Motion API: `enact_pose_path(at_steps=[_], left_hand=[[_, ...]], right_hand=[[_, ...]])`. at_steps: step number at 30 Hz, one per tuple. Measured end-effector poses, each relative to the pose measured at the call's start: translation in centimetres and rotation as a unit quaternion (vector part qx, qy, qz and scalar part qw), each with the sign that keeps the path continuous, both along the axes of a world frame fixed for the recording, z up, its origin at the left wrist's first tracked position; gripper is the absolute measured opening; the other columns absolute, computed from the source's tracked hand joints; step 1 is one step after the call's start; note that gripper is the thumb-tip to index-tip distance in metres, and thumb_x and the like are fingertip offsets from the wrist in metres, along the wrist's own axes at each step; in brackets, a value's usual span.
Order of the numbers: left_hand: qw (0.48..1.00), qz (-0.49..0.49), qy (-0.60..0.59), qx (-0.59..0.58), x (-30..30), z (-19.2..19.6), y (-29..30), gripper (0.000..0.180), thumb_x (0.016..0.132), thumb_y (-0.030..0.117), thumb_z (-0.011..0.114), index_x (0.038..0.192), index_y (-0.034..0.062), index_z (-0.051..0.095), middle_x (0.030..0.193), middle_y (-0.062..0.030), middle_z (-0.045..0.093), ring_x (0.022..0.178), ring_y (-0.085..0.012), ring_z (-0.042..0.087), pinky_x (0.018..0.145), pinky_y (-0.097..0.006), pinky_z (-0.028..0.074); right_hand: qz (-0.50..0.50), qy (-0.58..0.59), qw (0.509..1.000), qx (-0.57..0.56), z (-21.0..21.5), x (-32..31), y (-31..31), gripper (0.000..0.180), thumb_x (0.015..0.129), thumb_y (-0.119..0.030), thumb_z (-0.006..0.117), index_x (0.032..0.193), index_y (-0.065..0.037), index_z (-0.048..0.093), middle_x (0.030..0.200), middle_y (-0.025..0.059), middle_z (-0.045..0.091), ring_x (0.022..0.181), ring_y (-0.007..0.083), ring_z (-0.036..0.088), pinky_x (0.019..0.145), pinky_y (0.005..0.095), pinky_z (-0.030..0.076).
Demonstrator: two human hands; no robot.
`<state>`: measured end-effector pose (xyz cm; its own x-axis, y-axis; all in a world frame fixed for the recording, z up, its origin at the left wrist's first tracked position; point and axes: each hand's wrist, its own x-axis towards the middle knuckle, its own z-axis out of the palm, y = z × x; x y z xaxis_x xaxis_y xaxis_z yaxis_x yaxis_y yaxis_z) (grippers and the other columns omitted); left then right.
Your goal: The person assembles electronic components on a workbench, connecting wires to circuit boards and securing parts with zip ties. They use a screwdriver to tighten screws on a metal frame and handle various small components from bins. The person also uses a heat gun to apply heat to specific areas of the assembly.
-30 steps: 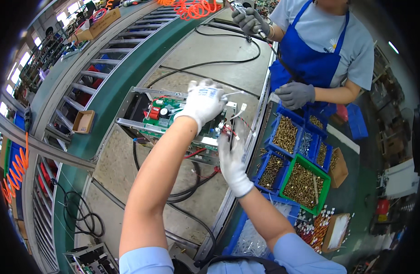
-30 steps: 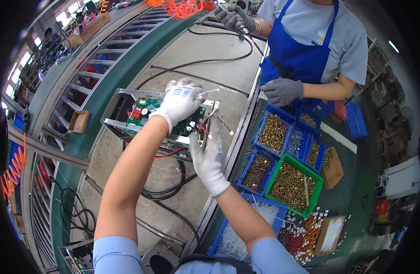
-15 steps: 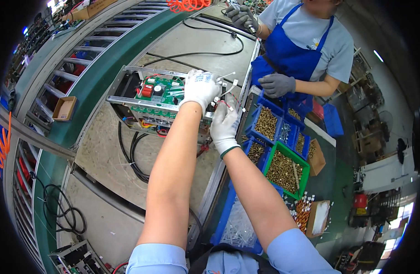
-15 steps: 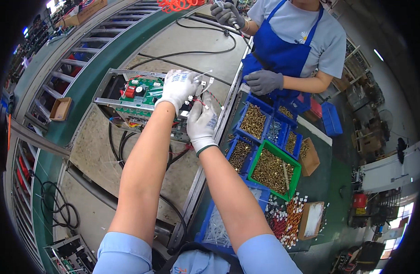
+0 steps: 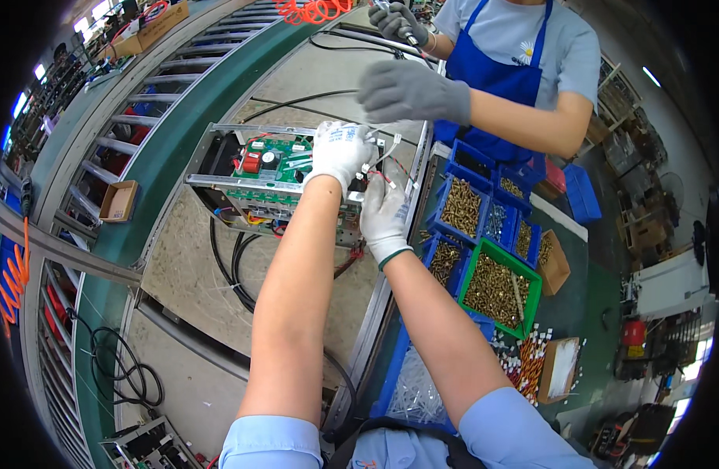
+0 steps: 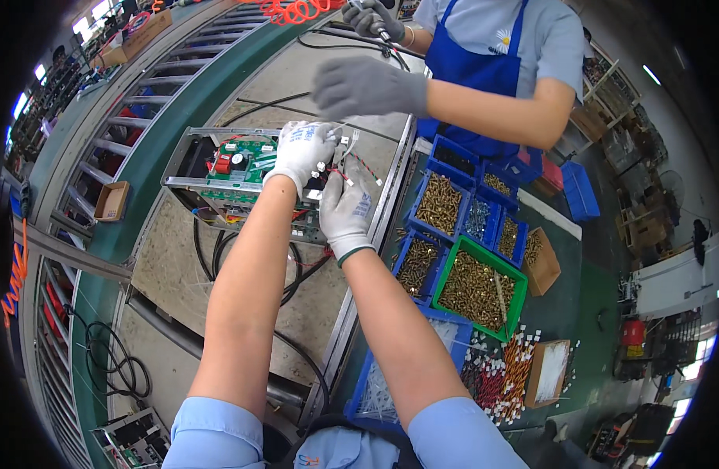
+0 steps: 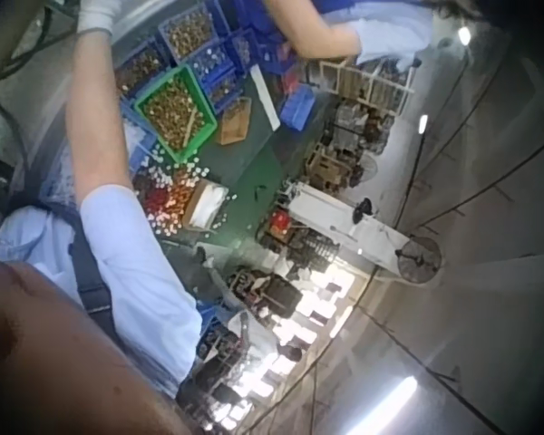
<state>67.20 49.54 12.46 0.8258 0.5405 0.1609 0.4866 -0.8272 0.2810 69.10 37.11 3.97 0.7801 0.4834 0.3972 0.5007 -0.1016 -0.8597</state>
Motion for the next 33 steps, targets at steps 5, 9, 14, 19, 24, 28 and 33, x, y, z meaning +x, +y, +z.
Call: enact_pose_path(at_steps=[5,9,14,19,24,28,33], left_hand=[[0.999,-0.009,-0.031,-0.001,0.4,-0.3,0.1,0.04,0.092,0.04,0.045,0.121,0.0212,0.064,0.122,-0.0077,0.065,0.117,-0.0259,0.058,0.103,-0.043,0.036],[0.994,-0.018,-0.058,0.094,-0.5,-0.4,0.3,0.033,0.089,0.035,0.05,0.112,0.02,0.069,0.104,-0.0083,0.07,0.097,-0.0291,0.065,0.091,-0.042,0.045],[0.982,-0.028,-0.166,0.084,-0.4,-0.9,0.6,0.021,0.085,0.03,0.057,0.087,0.0158,0.073,0.087,-0.0095,0.07,0.084,-0.0298,0.066,0.076,-0.043,0.051],[0.96,-0.037,-0.218,0.172,-1.8,-1.8,0.2,0.018,0.085,0.029,0.057,0.084,0.0173,0.07,0.083,-0.0076,0.069,0.08,-0.0273,0.066,0.07,-0.044,0.049],[0.969,-0.054,-0.209,0.117,-2.4,-1.7,-1.1,0.016,0.086,0.027,0.055,0.086,0.0182,0.069,0.08,-0.0069,0.069,0.083,-0.0289,0.065,0.079,-0.047,0.043],[0.99,-0.051,-0.102,0.078,-3.5,-2.2,-0.7,0.022,0.086,0.027,0.052,0.095,0.0132,0.067,0.094,-0.0111,0.068,0.095,-0.0292,0.062,0.089,-0.046,0.039],[0.983,-0.101,-0.123,0.093,-4.2,-3.7,0.3,0.024,0.086,0.028,0.052,0.096,0.0122,0.067,0.095,-0.0104,0.068,0.097,-0.0305,0.06,0.093,-0.045,0.037]], right_hand=[[0.006,-0.014,1.0,0.013,0.1,0.8,-0.4,0.041,0.092,-0.018,0.048,0.123,0.008,0.052,0.109,0.0313,0.06,0.103,0.0457,0.057,0.09,0.0471,0.045],[0.001,-0.107,0.994,-0.004,2.7,-0.4,-1.4,0.044,0.091,-0.019,0.05,0.125,0.009,0.049,0.111,0.0328,0.057,0.104,0.0473,0.055,0.094,0.0494,0.042],[-0.007,-0.152,0.985,-0.08,2.7,-0.3,-1.9,0.055,0.091,-0.029,0.053,0.132,0.006,0.045,0.123,0.0336,0.052,0.118,0.0476,0.047,0.106,0.0535,0.03],[0.169,0.158,0.964,0.129,3.5,2.6,-4.8,0.06,0.101,-0.043,0.044,0.141,0.001,0.039,0.14,0.0132,0.047,0.13,0.0199,0.043,0.11,0.0352,0.033],[0.241,0.347,0.902,0.089,2.4,7.8,-1.8,0.072,0.095,-0.064,0.038,0.13,-0.003,0.053,0.124,0.0119,0.058,0.111,0.0183,0.057,0.09,0.0327,0.049],[0.249,0.28,0.917,0.133,1.1,6.2,1.0,0.058,0.099,-0.054,0.041,0.1,-0.001,0.064,0.095,0.0048,0.067,0.084,0.0138,0.063,0.075,0.0285,0.049],[0.248,0.389,0.873,0.158,-1.3,8.9,2.1,0.046,0.098,-0.044,0.045,0.098,-0.002,0.064,0.092,0.0045,0.067,0.08,0.0133,0.062,0.07,0.028,0.049]])
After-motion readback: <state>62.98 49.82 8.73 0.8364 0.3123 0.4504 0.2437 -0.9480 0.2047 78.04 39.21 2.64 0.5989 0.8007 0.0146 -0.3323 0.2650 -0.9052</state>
